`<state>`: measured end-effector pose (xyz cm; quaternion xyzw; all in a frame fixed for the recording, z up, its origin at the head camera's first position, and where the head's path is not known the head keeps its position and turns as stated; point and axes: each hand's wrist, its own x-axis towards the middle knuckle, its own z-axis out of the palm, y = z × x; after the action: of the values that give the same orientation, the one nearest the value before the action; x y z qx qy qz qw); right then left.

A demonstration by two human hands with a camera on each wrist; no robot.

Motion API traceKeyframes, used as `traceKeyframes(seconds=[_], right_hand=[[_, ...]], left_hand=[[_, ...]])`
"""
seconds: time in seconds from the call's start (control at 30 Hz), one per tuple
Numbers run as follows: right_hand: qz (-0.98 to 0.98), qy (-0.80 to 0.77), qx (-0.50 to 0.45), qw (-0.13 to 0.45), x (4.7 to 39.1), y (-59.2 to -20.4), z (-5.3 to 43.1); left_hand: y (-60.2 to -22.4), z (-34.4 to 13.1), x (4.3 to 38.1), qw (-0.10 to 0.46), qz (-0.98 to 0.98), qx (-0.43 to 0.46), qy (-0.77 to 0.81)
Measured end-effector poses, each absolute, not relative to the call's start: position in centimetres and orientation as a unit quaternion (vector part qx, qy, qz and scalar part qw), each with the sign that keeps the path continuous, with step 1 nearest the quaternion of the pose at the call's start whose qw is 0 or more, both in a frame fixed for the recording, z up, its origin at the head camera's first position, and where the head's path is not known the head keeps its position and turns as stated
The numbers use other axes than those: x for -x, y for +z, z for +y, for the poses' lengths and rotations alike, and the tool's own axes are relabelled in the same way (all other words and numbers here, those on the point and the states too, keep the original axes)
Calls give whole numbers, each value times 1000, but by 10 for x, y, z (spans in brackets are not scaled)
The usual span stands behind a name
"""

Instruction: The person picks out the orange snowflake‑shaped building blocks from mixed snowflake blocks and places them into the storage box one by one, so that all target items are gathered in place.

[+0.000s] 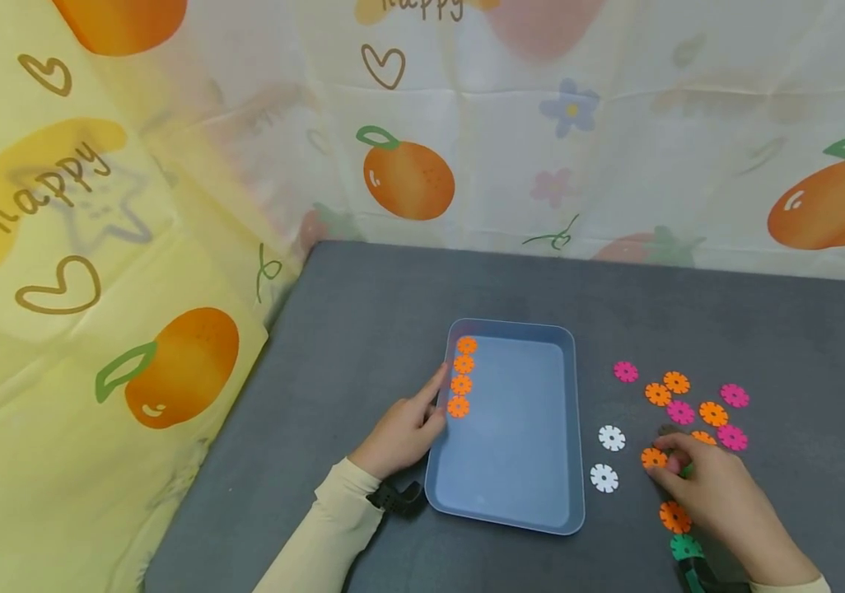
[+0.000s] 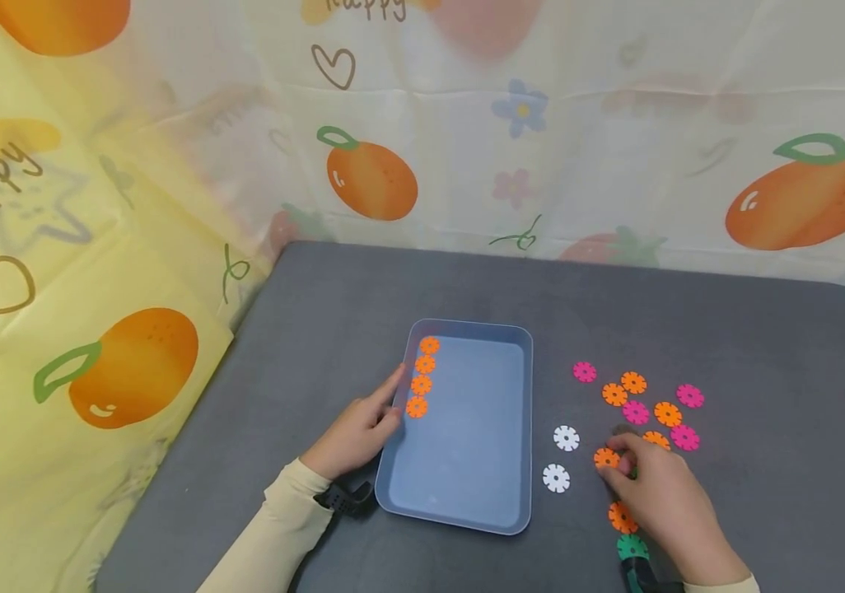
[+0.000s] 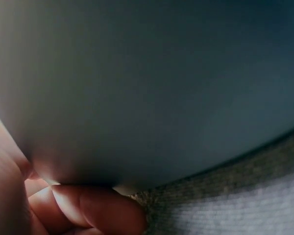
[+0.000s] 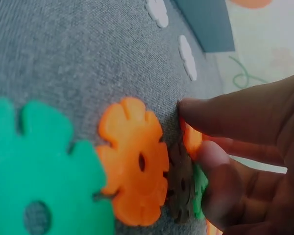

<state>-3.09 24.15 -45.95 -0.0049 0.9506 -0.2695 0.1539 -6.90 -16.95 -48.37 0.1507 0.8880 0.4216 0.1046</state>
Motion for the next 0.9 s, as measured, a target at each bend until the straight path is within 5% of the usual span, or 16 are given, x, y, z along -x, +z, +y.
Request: traceKeyframes(seconds=[0.9], right_hand=[[945,-320,25,72,54,-416,188]], left_hand=[[-484,-168,70,107,886,-150,425]])
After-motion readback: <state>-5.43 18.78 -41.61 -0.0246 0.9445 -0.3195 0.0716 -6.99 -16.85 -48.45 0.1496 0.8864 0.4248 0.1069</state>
